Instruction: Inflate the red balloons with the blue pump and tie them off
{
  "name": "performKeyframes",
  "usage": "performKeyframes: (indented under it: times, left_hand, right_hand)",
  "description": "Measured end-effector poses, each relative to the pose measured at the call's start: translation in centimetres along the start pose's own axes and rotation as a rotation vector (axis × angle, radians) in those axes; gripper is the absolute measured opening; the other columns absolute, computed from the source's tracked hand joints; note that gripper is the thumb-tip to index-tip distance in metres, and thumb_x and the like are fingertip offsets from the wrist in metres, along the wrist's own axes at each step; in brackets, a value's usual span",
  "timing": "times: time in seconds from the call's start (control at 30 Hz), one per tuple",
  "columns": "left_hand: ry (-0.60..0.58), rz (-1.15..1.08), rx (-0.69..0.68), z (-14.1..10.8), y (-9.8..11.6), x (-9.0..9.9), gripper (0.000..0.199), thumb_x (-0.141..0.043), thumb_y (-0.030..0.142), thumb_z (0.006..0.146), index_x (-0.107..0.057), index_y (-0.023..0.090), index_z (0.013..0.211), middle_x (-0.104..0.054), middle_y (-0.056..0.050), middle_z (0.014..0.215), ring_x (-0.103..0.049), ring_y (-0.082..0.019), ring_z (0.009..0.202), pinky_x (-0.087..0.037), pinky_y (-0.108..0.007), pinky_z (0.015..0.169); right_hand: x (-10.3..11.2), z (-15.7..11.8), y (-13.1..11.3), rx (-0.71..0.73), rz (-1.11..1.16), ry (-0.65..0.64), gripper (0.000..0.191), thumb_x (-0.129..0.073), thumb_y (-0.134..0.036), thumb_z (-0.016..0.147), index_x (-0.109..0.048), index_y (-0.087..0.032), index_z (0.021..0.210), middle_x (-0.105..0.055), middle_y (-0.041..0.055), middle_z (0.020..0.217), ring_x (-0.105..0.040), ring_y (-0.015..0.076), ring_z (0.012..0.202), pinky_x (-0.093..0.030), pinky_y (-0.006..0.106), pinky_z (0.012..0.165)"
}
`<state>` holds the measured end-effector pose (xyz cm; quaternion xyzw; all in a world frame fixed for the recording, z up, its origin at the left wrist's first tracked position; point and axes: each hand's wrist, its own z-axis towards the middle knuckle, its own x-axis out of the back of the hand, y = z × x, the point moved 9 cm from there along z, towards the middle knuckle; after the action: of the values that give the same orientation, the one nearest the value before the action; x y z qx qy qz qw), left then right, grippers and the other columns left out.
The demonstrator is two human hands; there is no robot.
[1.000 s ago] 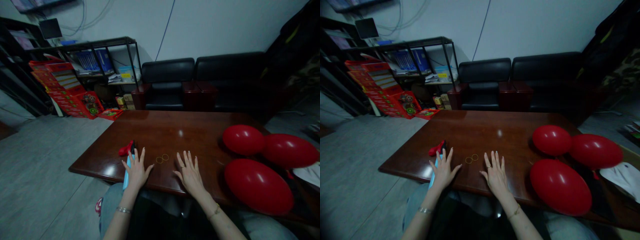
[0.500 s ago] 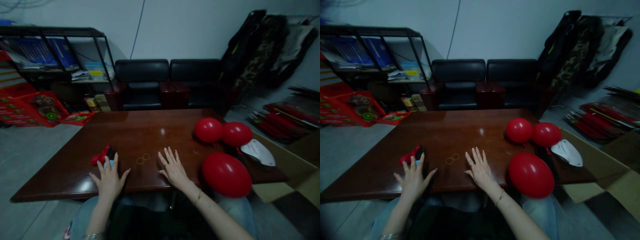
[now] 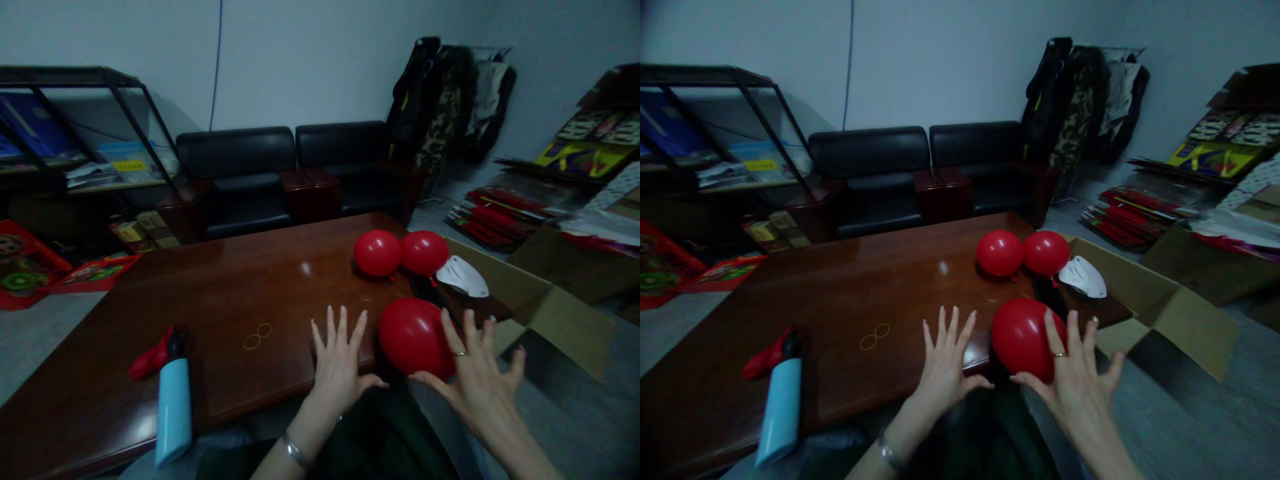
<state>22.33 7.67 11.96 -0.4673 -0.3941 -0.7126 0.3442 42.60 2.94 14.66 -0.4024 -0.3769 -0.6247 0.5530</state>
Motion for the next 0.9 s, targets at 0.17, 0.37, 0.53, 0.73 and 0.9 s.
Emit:
performKeyframes:
  times: [0.17,0.37,0.53,0.73,0.9]
  left_hand:
    - [-0.041,-0.031,-0.083,2.8,4.5,-2.9,0.129,-0.083,0.065,0.054,-0.012,0.032,0.156,-0.025,-0.022,0.159,-0.011,-0.051,0.146,-0.003,-0.082,0.107]
    - [-0.012,-0.078,-0.083,4.2,5.2,-4.2,0.112,-0.073,0.055,0.074,-0.002,0.030,0.157,-0.032,-0.019,0.157,-0.017,-0.043,0.148,0.003,-0.078,0.109]
    - [0.044,-0.079,-0.065,6.5,4.9,-4.7,0.109,-0.071,0.044,0.079,0.004,0.026,0.157,-0.028,-0.020,0.158,-0.017,-0.039,0.149,0.003,-0.077,0.110]
    - [0.065,-0.072,-0.031,9.2,4.9,-5.9,0.108,-0.069,0.044,0.081,0.005,0.023,0.156,-0.024,-0.023,0.159,-0.013,-0.038,0.150,0.002,-0.074,0.111]
    - [0.046,-0.072,-0.040,10.4,5.4,-7.1,0.110,-0.069,0.047,0.080,0.006,0.022,0.156,-0.020,-0.023,0.160,-0.009,-0.038,0.150,-0.001,-0.074,0.112]
  right_hand:
    - [-3.4,-1.8,4.5,-0.122,-0.044,-0.097,0.112,-0.047,-0.083,0.072,-0.002,-0.025,0.156,-0.019,0.0196,0.161,-0.018,0.0467,0.146,-0.010,0.080,0.103]
    - [-5.2,-0.2,4.1,-0.124,0.077,-0.042,0.102,-0.040,-0.076,0.081,0.003,-0.021,0.156,-0.032,0.0189,0.156,-0.017,0.0415,0.147,-0.002,0.080,0.104]
    - [-5.8,3.0,3.7,-0.073,0.151,-0.024,0.098,-0.045,-0.068,0.085,0.006,-0.023,0.155,-0.027,0.0180,0.159,-0.015,0.0402,0.149,-0.001,0.081,0.103]
    - [-6.1,5.6,3.8,-0.095,0.193,-0.016,0.092,-0.050,-0.055,0.089,0.008,-0.027,0.155,-0.022,0.0155,0.161,-0.012,0.0385,0.150,-0.003,0.080,0.105]
    - [-6.8,6.3,4.6,-0.145,0.185,-0.004,0.088,-0.051,-0.042,0.091,0.009,-0.029,0.154,-0.019,0.0127,0.162,-0.010,0.0372,0.150,-0.005,0.080,0.105]
